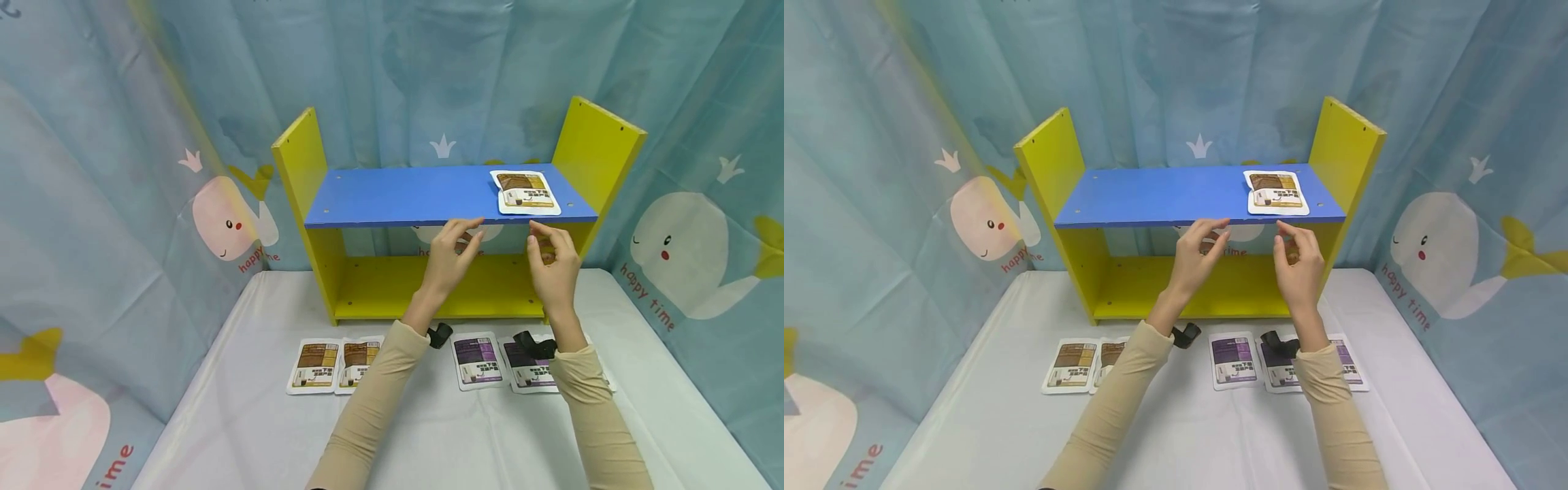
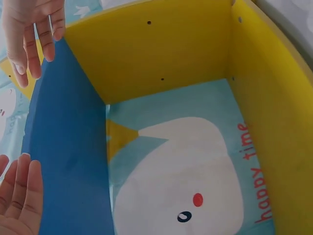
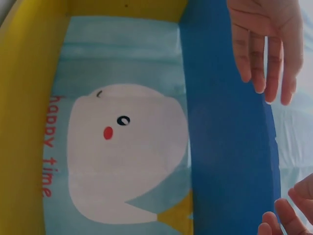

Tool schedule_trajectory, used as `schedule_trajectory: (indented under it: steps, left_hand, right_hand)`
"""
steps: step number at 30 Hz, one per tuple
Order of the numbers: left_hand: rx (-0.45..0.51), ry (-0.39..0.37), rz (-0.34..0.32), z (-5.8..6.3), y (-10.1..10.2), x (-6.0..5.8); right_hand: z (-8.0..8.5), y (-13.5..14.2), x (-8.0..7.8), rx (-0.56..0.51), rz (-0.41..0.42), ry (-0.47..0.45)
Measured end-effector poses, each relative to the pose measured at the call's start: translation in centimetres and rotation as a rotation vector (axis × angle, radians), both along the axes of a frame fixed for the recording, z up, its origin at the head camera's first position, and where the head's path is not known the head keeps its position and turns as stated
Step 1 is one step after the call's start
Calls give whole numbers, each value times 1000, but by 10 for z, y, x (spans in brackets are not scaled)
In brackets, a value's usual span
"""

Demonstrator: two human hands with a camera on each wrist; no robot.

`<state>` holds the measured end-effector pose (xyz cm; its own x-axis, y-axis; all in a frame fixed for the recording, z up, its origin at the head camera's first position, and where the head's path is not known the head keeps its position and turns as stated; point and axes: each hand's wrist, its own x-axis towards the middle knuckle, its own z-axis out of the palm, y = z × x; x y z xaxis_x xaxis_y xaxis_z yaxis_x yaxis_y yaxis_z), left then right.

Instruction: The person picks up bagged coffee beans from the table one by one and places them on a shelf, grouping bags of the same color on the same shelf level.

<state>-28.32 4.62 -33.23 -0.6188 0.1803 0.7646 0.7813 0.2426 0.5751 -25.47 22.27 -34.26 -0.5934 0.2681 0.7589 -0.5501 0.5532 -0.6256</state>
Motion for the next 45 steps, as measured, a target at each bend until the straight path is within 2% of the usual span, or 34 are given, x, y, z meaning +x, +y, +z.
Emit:
schedule_trajectory:
  steps: [4, 11, 12, 14, 20, 22, 25, 32, 39, 45]
  left_hand:
    - [16, -6, 6, -7, -5, 3]
    - [9, -4, 13, 8, -17, 34]
    - [12, -3, 7, 6, -18, 34]
    - [12, -10, 8, 0, -20, 33]
    - [7, -21, 21, -27, -24, 16]
    - [2, -21, 31, -33, -26, 15]
    - [-4, -31, 45, -39, -30, 15]
    - [-31, -73, 78, -55, -41, 19]
    - [-29, -115, 97, -73, -54, 22]
    - [-47, -155, 124, -89, -64, 25]
  right_hand:
    - [-7, -5, 1, -3, 31, 7]
    - [-1, -24, 20, -4, 64, -3]
    - [0, -28, 23, -2, 66, -14]
    - [-3, -31, 25, -4, 76, -30]
    - [-10, -39, 29, -6, 93, -54]
    - [-14, -41, 28, -8, 99, -59]
    - [-21, -43, 26, -8, 103, -74]
    - [-57, -42, 11, -13, 145, -119]
    - [-75, -52, 11, -1, 146, -151]
    - [-87, -63, 14, 0, 182, -177]
